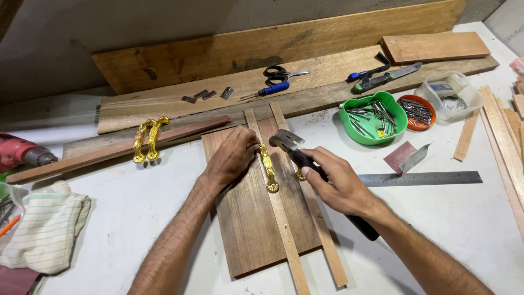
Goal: Hammering small nails into decorative gold handles on wooden pieces.
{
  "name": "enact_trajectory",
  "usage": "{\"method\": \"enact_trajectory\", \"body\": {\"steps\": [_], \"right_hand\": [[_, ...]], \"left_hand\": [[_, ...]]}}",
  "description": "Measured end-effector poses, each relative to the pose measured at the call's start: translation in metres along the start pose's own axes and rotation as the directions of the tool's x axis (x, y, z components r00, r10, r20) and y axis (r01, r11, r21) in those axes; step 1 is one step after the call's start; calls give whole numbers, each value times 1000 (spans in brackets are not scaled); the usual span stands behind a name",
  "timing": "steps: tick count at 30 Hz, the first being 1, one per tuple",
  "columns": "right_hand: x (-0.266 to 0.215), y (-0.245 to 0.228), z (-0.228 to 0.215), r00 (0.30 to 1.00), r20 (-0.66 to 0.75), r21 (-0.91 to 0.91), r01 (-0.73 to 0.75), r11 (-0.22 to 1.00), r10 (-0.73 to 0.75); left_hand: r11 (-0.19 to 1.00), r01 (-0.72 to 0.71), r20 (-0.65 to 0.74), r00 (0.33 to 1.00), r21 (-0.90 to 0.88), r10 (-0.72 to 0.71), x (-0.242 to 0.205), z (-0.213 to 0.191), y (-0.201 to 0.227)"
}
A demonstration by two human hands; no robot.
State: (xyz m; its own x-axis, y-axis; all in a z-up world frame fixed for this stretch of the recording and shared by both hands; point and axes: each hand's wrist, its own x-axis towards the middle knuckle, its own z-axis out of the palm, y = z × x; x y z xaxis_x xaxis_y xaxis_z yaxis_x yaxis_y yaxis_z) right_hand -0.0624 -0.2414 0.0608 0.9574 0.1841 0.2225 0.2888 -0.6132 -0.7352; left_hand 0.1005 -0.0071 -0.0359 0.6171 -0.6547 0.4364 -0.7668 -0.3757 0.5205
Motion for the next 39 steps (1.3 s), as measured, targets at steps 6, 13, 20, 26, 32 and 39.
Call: {"method": "enact_trajectory", "body": {"steps": [6,13,20,26,32,39], "right_hand": [[11,-6,5,990,0,11,-144,989,144],[14,-2,6,987,4,26,-163,986,162],[12,-1,7,979,5,55,-206,977,206],[12,0,9,977,1,96,-212,973,213],[12,1,12,982,-11,29,-187,982,187],[14,-7,23,991,-57,28,-119,993,120]], "left_hand": [[981,-112,62,993,156,104,3,-4,2],[950,-149,145,983,273,113,10,-14,14],[943,-146,182,979,301,93,14,-14,14],[949,-110,203,978,295,50,15,-13,9],[947,-102,217,976,305,35,18,-15,13],[965,-41,251,968,260,-26,22,-22,15]]}}
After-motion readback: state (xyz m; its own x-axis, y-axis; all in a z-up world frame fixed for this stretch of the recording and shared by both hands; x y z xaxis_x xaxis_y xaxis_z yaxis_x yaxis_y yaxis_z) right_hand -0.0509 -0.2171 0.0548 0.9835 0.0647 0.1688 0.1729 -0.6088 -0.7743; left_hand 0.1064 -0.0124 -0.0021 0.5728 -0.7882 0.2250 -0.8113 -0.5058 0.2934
